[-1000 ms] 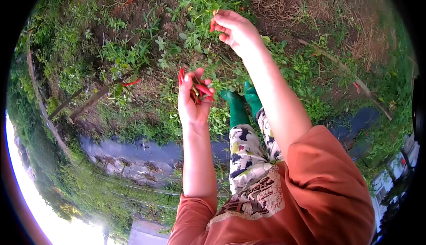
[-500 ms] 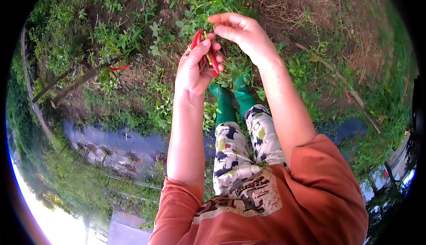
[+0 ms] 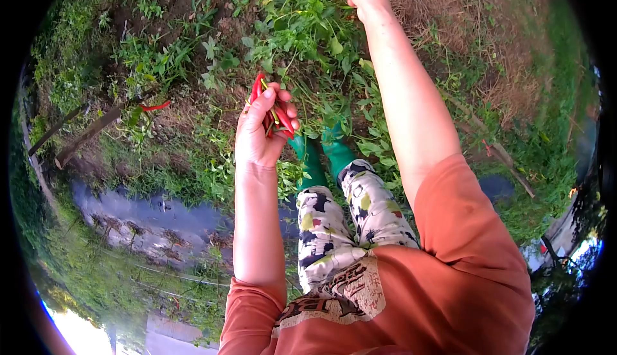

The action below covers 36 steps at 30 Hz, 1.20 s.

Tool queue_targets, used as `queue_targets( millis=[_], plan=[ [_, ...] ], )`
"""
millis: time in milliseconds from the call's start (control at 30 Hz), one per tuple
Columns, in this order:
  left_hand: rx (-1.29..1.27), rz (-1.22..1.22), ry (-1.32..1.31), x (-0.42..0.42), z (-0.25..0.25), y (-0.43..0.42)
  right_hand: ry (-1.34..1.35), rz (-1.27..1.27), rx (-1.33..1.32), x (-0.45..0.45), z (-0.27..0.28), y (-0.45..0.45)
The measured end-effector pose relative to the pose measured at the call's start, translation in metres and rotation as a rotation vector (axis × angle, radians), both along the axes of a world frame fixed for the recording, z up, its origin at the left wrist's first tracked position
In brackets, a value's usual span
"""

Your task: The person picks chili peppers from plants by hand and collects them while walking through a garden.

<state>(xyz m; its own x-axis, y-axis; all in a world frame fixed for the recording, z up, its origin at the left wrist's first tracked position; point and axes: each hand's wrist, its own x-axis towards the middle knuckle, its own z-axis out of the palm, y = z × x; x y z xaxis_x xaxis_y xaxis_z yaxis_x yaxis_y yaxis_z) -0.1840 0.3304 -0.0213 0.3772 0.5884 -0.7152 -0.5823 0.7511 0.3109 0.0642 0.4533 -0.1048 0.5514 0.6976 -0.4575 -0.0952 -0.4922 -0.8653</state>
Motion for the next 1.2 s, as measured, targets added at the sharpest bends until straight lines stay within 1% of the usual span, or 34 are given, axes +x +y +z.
queue_targets(
  millis=[33, 67, 100, 167, 200, 233, 300, 333, 467, 533, 567, 633, 667, 700, 767, 833, 900, 1033, 1100, 1167, 1200],
  plan=[
    [-0.002, 0.011, -0.001, -0.002, -0.001, 0.000, -0.137, 0.155, -0.056, 0.004, -0.003, 0.003],
    [-0.014, 0.022, 0.012, -0.004, -0.002, -0.001, -0.205, 0.253, -0.111, 0.007, -0.006, 0.008],
    [-0.017, 0.030, 0.010, -0.006, -0.002, -0.001, -0.208, 0.260, -0.114, 0.009, -0.001, 0.010],
    [-0.014, 0.040, 0.001, -0.009, -0.004, -0.001, -0.233, 0.381, -0.192, 0.012, 0.021, 0.020],
    [-0.016, 0.048, -0.001, -0.010, -0.005, -0.001, -0.262, 0.448, -0.177, 0.012, 0.025, 0.024],
    [-0.018, 0.052, 0.000, -0.011, -0.005, -0.001, -0.263, 0.456, -0.179, 0.009, 0.028, 0.028],
    [-0.022, 0.062, 0.001, -0.013, -0.006, -0.002, -0.167, 0.541, -0.118, 0.003, 0.036, 0.034],
    [-0.031, 0.092, -0.006, -0.014, -0.007, -0.002, -0.216, 0.587, -0.177, -0.001, 0.041, 0.038],
    [-0.038, 0.144, -0.028, -0.018, -0.011, -0.005, -0.318, 0.642, -0.247, -0.016, 0.052, 0.043],
    [-0.039, 0.129, -0.021, -0.022, -0.012, -0.008, -0.463, 0.752, -0.289, -0.016, 0.045, 0.045],
    [-0.035, 0.105, -0.013, -0.024, -0.012, -0.009, -0.467, 0.760, -0.289, -0.016, 0.042, 0.045],
    [-0.040, 0.145, -0.036, -0.026, -0.012, -0.010, -0.591, 0.776, -0.233, -0.018, 0.042, 0.042],
    [-0.045, 0.177, -0.056, -0.026, -0.012, -0.011, -0.679, 0.809, -0.298, -0.018, 0.044, 0.042],
    [-0.047, 0.184, -0.060, -0.028, -0.013, -0.012, -0.684, 0.815, -0.299, -0.025, 0.055, 0.034],
    [-0.049, 0.192, -0.064, -0.032, -0.015, -0.013, -0.873, 0.617, -0.276, -0.042, 0.080, 0.015],
    [-0.044, 0.203, -0.069, -0.035, -0.013, -0.014, -0.943, 0.577, -0.196, -0.049, 0.078, 0.000],
    [-0.039, 0.212, -0.071, -0.037, -0.011, -0.014, -1.030, 0.546, -0.205, -0.055, 0.075, -0.007],
    [-0.035, 0.224, -0.055, -0.046, -0.008, -0.016, -0.954, 0.627, -0.239, -0.066, 0.078, -0.022],
    [-0.035, 0.230, -0.053, -0.051, -0.009, -0.019, -1.150, 0.567, 0.077, -0.071, 0.068, -0.036],
    [-0.040, 0.203, -0.045, -0.055, -0.011, -0.021, -1.077, 0.604, 0.050, -0.080, 0.062, -0.041],
    [-0.037, 0.207, -0.049, -0.056, -0.012, -0.022, -1.004, 0.613, -0.015, -0.089, 0.063, -0.045]
  ],
)
